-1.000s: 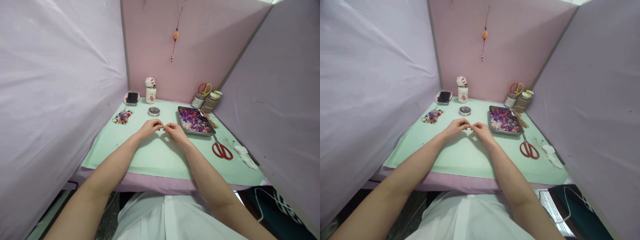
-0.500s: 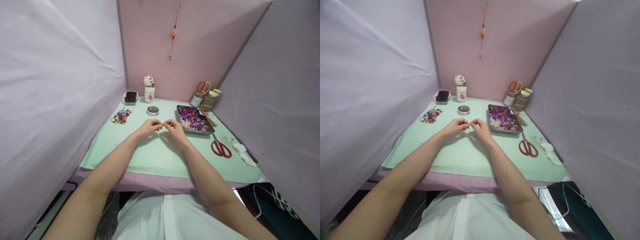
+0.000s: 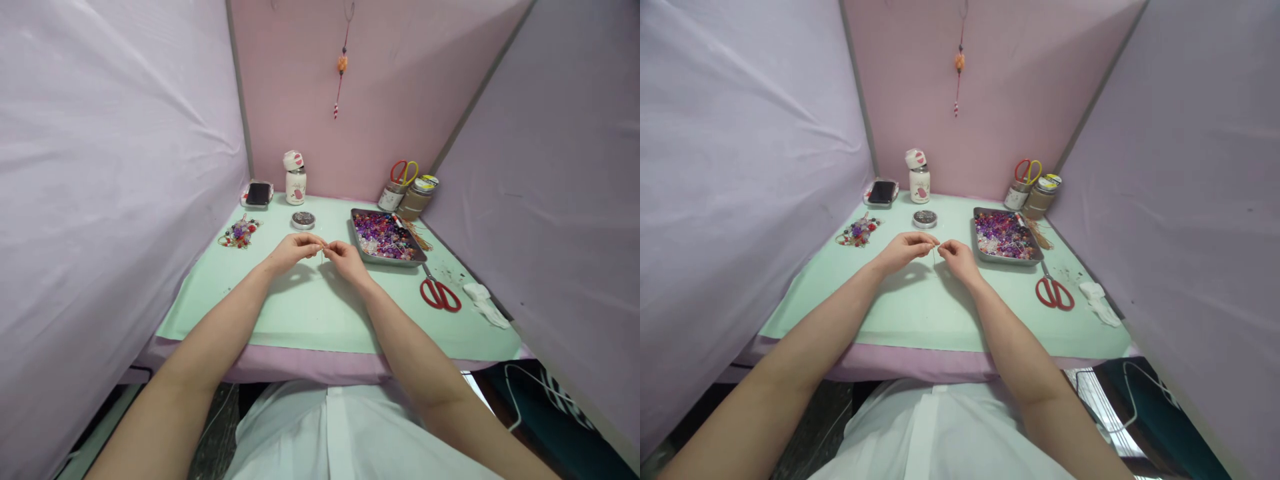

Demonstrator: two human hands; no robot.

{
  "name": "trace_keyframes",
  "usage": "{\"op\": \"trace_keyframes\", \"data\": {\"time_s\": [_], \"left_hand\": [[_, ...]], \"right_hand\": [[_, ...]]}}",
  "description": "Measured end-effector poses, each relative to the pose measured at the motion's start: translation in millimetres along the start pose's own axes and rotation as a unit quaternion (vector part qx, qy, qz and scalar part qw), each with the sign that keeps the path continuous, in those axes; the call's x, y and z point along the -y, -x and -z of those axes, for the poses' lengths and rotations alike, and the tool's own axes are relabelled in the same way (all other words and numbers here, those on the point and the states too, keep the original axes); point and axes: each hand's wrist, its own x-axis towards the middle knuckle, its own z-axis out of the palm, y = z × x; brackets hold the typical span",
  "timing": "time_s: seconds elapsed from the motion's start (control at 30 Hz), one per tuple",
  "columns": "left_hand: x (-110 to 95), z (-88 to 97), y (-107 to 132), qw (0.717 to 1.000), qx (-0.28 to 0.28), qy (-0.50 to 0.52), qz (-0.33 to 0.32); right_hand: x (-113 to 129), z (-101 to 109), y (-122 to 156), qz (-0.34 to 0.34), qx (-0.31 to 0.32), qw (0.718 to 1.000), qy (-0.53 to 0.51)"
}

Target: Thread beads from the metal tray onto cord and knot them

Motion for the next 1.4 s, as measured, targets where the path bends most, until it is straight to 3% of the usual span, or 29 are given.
{"op": "trace_keyframes", "data": {"time_s": [0.1,0.2,0.37,0.53,0.7,1.1,1.23,1.4], "left_hand": [[2.4,0.8,-2.0,0.999,-0.023,-0.016,0.02],[4.8,0.7,-3.7,0.997,-0.06,-0.044,0.032],[6.9,-4.0,-4.1,0.986,-0.102,-0.128,0.008],[12.3,-10.0,-4.4,0.977,-0.104,-0.187,-0.012],[14.7,-11.8,-4.5,0.974,-0.096,-0.205,-0.011],[8.3,-14.1,-2.9,0.983,-0.116,-0.138,0.008],[6.3,-11.1,-3.7,0.986,-0.146,-0.069,0.05],[7.3,-8.1,-4.6,0.983,-0.154,0.007,0.096]], "right_hand": [[0.7,-0.4,1.5,0.017,-0.007,0.999,0.051],[5.8,0.6,3.5,0.063,-0.064,0.992,0.085],[19.0,-1.1,11.0,0.155,-0.115,0.972,0.137],[17.8,-6.6,14.7,0.169,-0.124,0.954,0.214],[11.1,-8.0,11.8,0.161,-0.117,0.953,0.227],[17.0,-8.1,11.3,0.129,-0.102,0.972,0.169],[18.2,-7.6,11.9,0.109,-0.111,0.977,0.144],[16.0,-10.8,13.0,0.091,-0.062,0.977,0.185]]}}
